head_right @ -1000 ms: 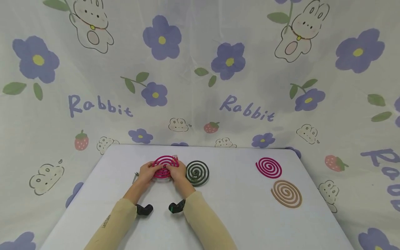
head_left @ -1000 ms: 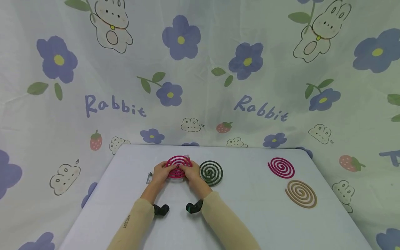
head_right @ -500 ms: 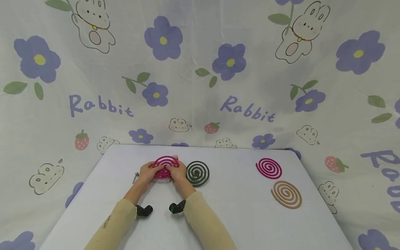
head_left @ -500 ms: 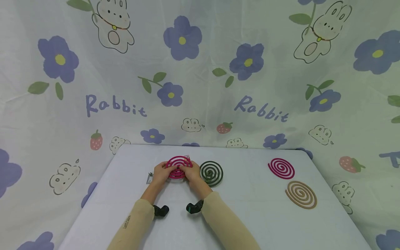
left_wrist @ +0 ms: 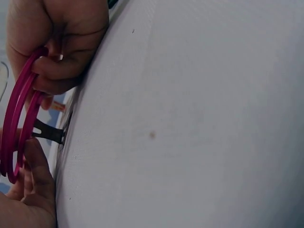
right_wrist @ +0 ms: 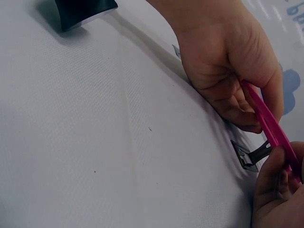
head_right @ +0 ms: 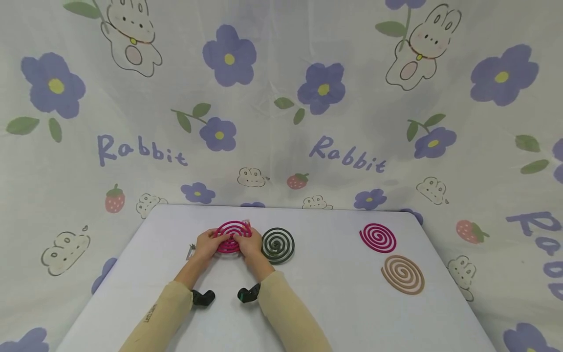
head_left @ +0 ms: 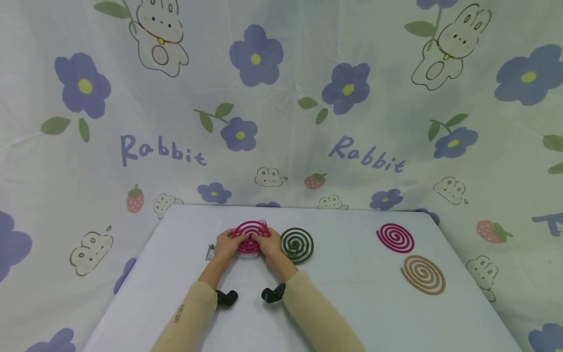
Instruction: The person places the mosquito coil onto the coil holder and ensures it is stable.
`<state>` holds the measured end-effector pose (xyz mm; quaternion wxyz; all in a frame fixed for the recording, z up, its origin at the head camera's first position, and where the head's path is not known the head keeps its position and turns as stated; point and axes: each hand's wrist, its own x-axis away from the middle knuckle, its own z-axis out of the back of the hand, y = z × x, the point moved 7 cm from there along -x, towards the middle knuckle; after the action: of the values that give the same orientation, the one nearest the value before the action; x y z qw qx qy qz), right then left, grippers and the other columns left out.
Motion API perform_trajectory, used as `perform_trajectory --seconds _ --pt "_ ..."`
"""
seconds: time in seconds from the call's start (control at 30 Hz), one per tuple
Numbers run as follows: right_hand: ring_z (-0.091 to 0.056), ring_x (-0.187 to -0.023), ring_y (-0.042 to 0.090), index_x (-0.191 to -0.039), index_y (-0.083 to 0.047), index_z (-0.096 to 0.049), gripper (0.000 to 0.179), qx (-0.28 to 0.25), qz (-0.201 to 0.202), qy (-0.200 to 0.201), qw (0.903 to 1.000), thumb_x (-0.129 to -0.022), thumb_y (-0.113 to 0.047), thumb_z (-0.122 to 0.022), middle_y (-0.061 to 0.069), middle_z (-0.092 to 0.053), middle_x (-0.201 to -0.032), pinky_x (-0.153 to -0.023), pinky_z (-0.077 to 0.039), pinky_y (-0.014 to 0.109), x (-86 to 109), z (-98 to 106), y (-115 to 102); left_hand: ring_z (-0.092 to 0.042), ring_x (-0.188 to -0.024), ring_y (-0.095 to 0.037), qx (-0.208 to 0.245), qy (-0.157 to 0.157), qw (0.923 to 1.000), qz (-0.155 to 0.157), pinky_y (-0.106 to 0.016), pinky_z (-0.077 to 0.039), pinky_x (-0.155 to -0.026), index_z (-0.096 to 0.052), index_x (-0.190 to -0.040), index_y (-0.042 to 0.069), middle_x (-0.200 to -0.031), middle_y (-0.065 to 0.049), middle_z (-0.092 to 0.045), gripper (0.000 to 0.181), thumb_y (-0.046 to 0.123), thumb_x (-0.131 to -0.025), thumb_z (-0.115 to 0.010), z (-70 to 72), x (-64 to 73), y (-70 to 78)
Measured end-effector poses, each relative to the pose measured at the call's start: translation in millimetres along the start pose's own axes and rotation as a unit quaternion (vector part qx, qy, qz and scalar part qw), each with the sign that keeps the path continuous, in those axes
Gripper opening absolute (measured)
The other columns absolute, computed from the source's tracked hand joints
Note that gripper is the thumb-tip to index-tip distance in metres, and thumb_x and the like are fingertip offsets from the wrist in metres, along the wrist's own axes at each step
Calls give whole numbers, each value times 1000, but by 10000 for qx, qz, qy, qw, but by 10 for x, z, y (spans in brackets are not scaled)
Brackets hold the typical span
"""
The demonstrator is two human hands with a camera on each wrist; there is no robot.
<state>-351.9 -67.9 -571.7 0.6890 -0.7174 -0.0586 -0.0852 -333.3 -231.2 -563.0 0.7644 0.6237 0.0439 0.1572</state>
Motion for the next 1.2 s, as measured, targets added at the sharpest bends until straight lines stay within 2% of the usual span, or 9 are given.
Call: perform_trajectory --seconds 0.2,0.5,0.77,0.97,1.07,1.2 --pt "-62 -102 22 -120 1 -62 44 14 5 80 10000 -82 -13 -78 10 -66 -108 -86 -53 36 -11 24 15 -60 -107 -27 -80 25 10000 -52 -35 -51 -87 -58 -124 -5 -120 -24 -62 50 20 -84 -76 -26 -6 1" --pt "-63 -93 18 -111 -1 -64 32 18 101 6 9999 -83 -11 -77 8 -68 -100 -80 -54 32 29 -9 -56 -58 -111 -27 -152 3 9999 37 -38 -49 -91 -56 -127 -4 -123 -24 -60 53 24 -86 -75 13 -7 17" --pt "-63 -96 19 -114 0 -63 36 -12 0 10 10000 -84 -15 -77 8 -67 -103 -82 -54 34 44 -10 15 -55 -117 -30 -116 -48 9999 69 -41 -46 -96 -55 -129 -6 -128 -26 -57 57 24 -86 -75 15 37 -1" --pt "-63 -97 21 -114 2 -62 37 78 -36 160 9998 -85 -16 -76 10 -67 -102 -82 -54 34 99 -1 56 -54 -119 -31 -88 -78 9998 130 -42 -46 -96 -54 -130 -6 -129 -26 -56 59 25 -85 -76 7 62 -47" --pt "-62 -93 19 -112 2 -61 35 269 39 174 9995 -86 -17 -75 10 -66 -101 -77 -55 32 111 9 47 -54 -118 -32 -81 -44 9999 114 -42 -45 -96 -53 -130 -7 -128 -27 -56 60 25 -85 -76 2 60 -39" --pt "-62 -71 15 -115 2 -57 36 298 15 26 9996 -88 -17 -72 10 -65 -98 -56 -54 29 123 8 28 -56 -115 -31 -61 13 9999 89 -41 -46 -96 -54 -130 -6 -127 -26 -57 59 24 -85 -76 -5 36 -23"
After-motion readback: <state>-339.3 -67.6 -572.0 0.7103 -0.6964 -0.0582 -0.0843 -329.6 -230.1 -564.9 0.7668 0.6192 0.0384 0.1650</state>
